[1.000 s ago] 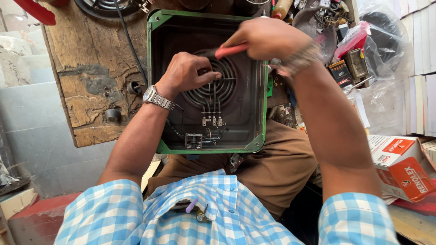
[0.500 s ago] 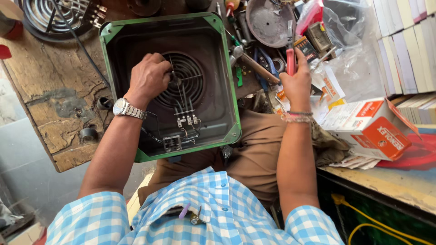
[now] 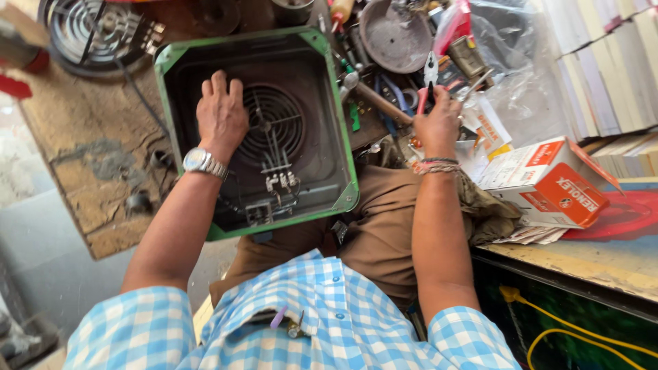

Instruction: The person repairs a green electric appliance by manipulating internal wires and components. They use pliers to adjust connections and then place a circular metal cover over the heating element.

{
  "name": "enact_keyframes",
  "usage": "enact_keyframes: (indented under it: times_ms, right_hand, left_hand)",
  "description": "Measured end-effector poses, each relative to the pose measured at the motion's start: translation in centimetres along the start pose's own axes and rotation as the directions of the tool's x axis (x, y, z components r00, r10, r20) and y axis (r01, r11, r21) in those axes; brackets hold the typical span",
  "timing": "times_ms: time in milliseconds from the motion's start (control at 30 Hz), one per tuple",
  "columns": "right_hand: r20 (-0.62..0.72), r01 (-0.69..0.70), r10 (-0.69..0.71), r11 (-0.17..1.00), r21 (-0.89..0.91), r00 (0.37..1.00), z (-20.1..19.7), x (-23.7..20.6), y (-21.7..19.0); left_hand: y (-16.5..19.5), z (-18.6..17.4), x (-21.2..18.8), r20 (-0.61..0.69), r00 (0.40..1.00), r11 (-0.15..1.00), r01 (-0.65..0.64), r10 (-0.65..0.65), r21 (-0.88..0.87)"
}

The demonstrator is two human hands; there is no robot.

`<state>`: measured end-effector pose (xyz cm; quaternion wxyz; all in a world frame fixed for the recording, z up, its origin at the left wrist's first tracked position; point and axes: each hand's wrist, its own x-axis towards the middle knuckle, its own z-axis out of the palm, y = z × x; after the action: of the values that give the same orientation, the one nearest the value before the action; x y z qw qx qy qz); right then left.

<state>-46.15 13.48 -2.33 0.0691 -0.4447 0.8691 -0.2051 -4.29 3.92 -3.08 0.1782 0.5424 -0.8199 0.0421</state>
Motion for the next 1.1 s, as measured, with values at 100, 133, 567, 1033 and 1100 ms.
enact_keyframes:
  times_ms: [100, 133, 567, 1033, 1100]
  right_hand:
    - [-0.191, 0.188, -0.229, 0.959, -0.21, 0.955, 0.0, -1.0, -1.9]
    - [-0.278, 0.256, -0.342, 0.918, -0.302, 0.898, -0.1, -1.4, -2.7]
    - [0.252, 0.487, -0.512, 0.859, 0.156, 0.821, 3.9, -8.1, -10.5]
    - [0.003, 0.594, -0.61, 0.772, 0.227, 0.792, 4.0, -2.9, -12.7]
    - [-0.08, 0.559, -0.553, 0.815, 0.155, 0.829, 3.2, -1.1, -12.3]
  left_hand:
    - [-0.2, -0.8, 0.2, 0.025, 0.997, 0.997, 0.07, -0.069, -0.036]
    - [-0.3, -1.2, 0.4, 0.028, 0.996, 0.994, 0.086, -0.085, -0.06]
    - [-2.0, -2.1, 2.0, 0.19, 0.976, 0.995, 0.104, -0.103, 0.005]
    - [-1.6, -2.2, 3.0, 0.117, 0.977, 0.983, 0.167, -0.176, 0.081]
    - [-1.5, -2.5, 2.9, 0.148, 0.969, 0.979, 0.188, -0.198, 0.077]
